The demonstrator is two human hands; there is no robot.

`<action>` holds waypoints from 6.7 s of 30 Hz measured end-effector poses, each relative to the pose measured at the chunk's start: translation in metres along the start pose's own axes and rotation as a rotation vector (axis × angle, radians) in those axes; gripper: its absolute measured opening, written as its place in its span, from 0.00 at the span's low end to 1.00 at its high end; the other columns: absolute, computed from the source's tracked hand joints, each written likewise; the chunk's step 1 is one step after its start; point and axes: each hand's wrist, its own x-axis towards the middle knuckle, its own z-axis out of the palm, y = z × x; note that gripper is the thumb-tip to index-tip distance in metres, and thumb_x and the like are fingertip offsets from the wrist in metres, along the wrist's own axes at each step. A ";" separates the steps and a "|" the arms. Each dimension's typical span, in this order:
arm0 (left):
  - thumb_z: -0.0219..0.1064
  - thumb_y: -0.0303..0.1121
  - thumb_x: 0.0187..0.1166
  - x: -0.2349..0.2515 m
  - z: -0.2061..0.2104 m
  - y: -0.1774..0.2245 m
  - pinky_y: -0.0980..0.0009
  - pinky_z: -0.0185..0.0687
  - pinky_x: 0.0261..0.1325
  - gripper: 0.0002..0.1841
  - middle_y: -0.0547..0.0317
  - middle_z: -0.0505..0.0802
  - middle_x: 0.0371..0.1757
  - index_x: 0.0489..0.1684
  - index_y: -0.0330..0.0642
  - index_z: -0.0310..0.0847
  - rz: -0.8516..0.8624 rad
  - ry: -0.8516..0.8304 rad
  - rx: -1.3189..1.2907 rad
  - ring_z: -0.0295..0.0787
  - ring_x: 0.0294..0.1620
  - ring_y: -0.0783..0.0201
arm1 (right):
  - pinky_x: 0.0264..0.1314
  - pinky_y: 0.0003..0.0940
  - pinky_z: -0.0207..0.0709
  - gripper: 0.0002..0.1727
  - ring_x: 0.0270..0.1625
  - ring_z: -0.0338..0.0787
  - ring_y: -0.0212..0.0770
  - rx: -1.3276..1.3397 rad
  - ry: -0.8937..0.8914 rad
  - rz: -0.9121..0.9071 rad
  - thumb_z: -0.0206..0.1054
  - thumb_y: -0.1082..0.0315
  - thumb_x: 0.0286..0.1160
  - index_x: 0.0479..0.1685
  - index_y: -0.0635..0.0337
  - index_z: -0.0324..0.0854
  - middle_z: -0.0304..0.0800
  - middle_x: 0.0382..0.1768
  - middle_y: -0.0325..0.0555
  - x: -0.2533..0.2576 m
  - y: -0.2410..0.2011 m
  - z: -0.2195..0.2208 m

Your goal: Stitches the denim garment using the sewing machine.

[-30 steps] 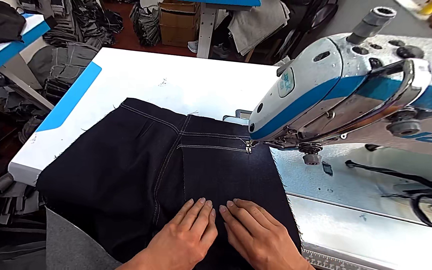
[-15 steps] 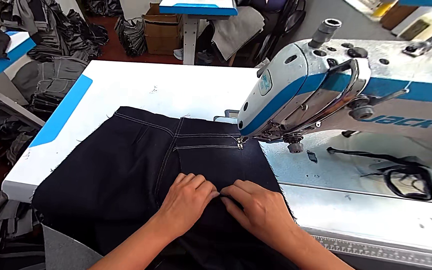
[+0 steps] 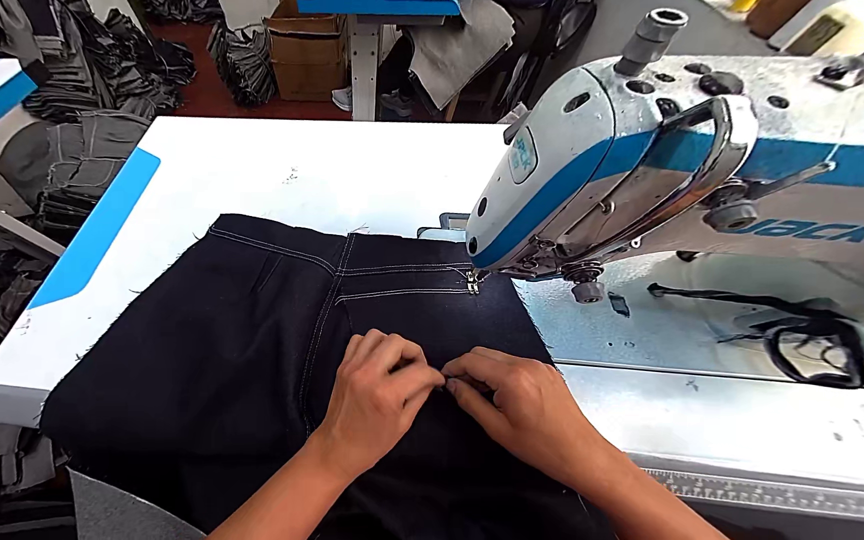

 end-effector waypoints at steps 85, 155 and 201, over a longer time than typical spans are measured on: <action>0.58 0.20 0.79 -0.009 -0.059 -0.003 0.68 0.87 0.58 0.15 0.57 0.97 0.48 0.54 0.40 0.91 0.219 -0.527 0.328 0.95 0.52 0.60 | 0.19 0.33 0.60 0.20 0.22 0.75 0.43 -0.362 -0.006 -0.572 0.52 0.59 0.91 0.65 0.51 0.89 0.77 0.25 0.42 -0.008 -0.010 0.005; 0.41 0.73 0.81 0.100 0.037 -0.070 0.11 0.24 0.74 0.34 0.51 0.62 0.94 0.87 0.82 0.64 -0.006 -0.656 0.224 0.38 0.94 0.29 | 0.80 0.37 0.75 0.21 0.78 0.83 0.45 -0.144 0.121 -0.117 0.56 0.60 0.88 0.68 0.57 0.88 0.88 0.72 0.45 -0.003 0.070 0.006; 0.41 0.73 0.81 0.116 0.043 -0.080 0.11 0.26 0.74 0.35 0.54 0.65 0.93 0.86 0.76 0.68 -0.009 -0.629 0.266 0.42 0.94 0.31 | 0.58 0.25 0.87 0.20 0.53 0.93 0.25 0.471 0.284 0.177 0.44 0.59 0.90 0.46 0.49 0.85 0.95 0.43 0.28 0.017 0.094 -0.025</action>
